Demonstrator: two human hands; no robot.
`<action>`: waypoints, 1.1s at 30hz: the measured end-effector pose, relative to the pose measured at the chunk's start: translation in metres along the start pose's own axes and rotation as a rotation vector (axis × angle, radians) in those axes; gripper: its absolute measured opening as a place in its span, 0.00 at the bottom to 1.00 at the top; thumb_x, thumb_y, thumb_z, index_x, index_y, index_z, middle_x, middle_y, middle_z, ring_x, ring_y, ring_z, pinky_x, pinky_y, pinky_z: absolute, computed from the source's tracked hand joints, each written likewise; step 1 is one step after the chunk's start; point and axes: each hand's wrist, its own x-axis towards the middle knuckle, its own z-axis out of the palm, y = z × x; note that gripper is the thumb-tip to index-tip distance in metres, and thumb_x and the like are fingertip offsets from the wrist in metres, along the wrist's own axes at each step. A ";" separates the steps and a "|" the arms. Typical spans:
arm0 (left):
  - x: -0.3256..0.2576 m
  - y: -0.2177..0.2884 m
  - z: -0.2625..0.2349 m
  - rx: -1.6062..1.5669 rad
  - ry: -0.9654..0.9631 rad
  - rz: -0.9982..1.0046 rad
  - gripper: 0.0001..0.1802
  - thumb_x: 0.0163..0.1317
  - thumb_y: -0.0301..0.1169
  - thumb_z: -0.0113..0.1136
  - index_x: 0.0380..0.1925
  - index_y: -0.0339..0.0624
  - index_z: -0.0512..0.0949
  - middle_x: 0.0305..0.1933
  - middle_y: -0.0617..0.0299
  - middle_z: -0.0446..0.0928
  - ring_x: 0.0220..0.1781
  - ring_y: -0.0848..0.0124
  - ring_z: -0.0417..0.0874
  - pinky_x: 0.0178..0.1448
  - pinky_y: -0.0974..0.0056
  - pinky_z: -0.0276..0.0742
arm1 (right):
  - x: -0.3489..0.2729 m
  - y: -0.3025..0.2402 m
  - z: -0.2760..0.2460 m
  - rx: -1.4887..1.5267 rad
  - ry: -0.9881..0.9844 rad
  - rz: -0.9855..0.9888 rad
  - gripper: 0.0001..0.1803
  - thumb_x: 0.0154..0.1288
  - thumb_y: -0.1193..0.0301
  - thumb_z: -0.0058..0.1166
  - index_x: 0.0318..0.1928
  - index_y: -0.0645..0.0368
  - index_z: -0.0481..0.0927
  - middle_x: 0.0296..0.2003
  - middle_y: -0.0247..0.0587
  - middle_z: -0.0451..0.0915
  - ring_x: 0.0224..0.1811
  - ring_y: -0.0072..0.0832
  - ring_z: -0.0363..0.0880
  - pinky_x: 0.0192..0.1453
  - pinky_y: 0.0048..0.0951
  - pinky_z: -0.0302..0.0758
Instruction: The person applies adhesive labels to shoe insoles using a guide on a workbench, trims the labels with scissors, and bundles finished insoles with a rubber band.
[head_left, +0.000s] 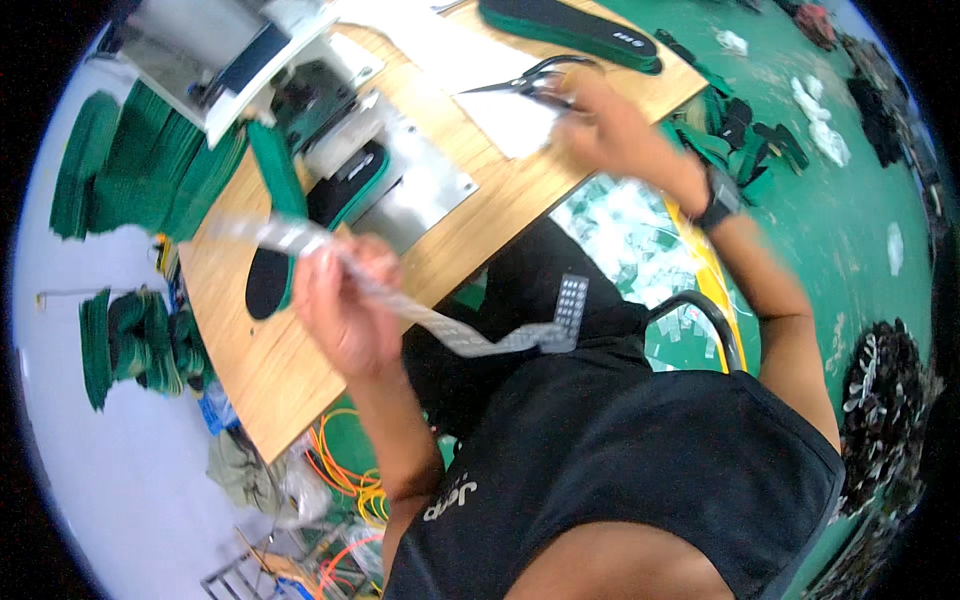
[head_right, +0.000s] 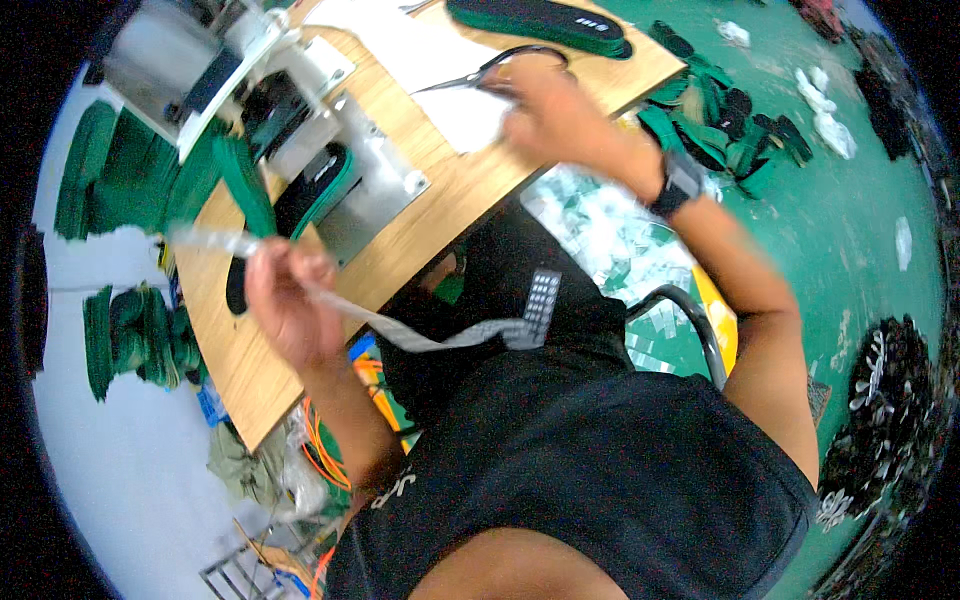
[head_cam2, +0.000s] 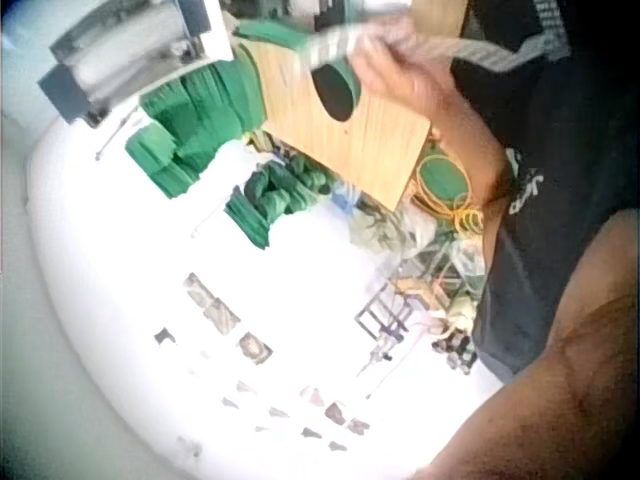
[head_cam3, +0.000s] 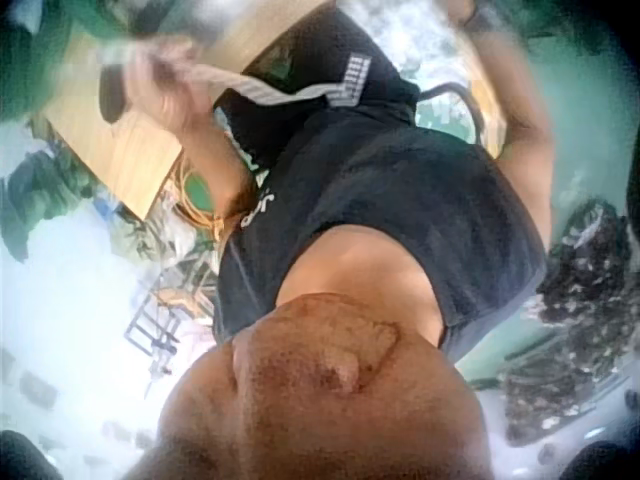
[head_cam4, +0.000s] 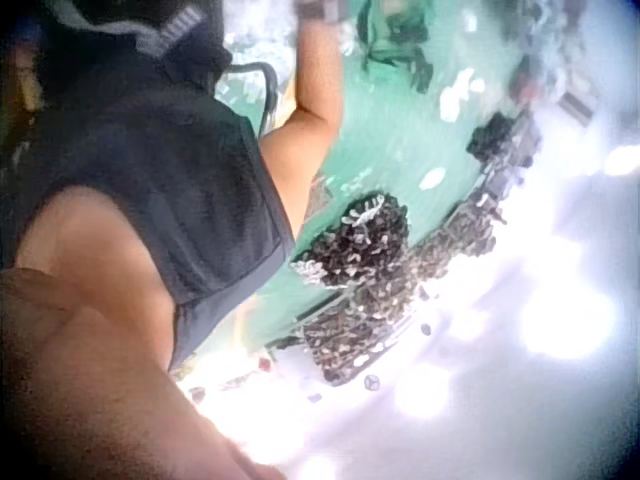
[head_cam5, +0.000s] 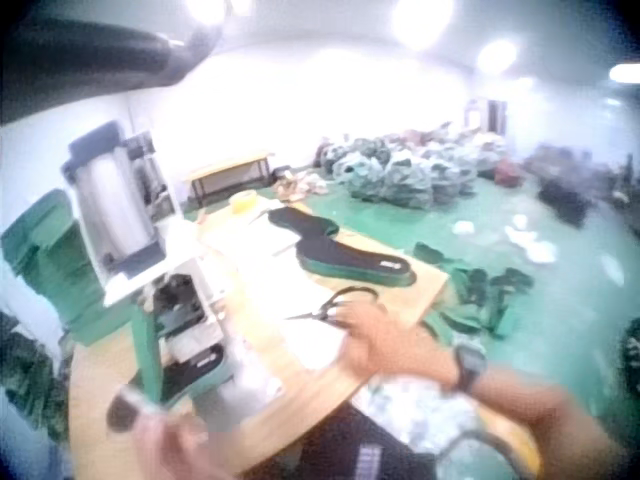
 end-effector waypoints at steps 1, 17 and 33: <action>0.001 -0.007 -0.002 0.161 0.047 0.020 0.09 0.68 0.31 0.46 0.34 0.36 0.71 0.26 0.55 0.75 0.27 0.68 0.76 0.29 0.66 0.72 | 0.010 0.036 -0.005 -0.295 -0.007 -0.066 0.23 0.55 0.74 0.51 0.53 0.63 0.71 0.45 0.51 0.76 0.46 0.46 0.76 0.57 0.38 0.71; 0.003 -0.028 0.001 0.296 0.016 -0.370 0.07 0.64 0.26 0.56 0.36 0.31 0.76 0.31 0.59 0.79 0.29 0.72 0.81 0.35 0.70 0.79 | 0.005 -0.033 -0.040 0.507 -0.057 0.561 0.11 0.57 0.69 0.62 0.36 0.58 0.75 0.28 0.32 0.75 0.29 0.17 0.73 0.35 0.20 0.71; 0.012 -0.042 0.005 0.450 -0.102 -0.334 0.08 0.63 0.29 0.58 0.34 0.33 0.79 0.27 0.60 0.79 0.23 0.75 0.78 0.26 0.70 0.75 | 0.011 -0.115 0.032 0.970 -0.124 0.508 0.14 0.55 0.74 0.66 0.35 0.60 0.72 0.24 0.25 0.72 0.26 0.09 0.67 0.27 0.14 0.62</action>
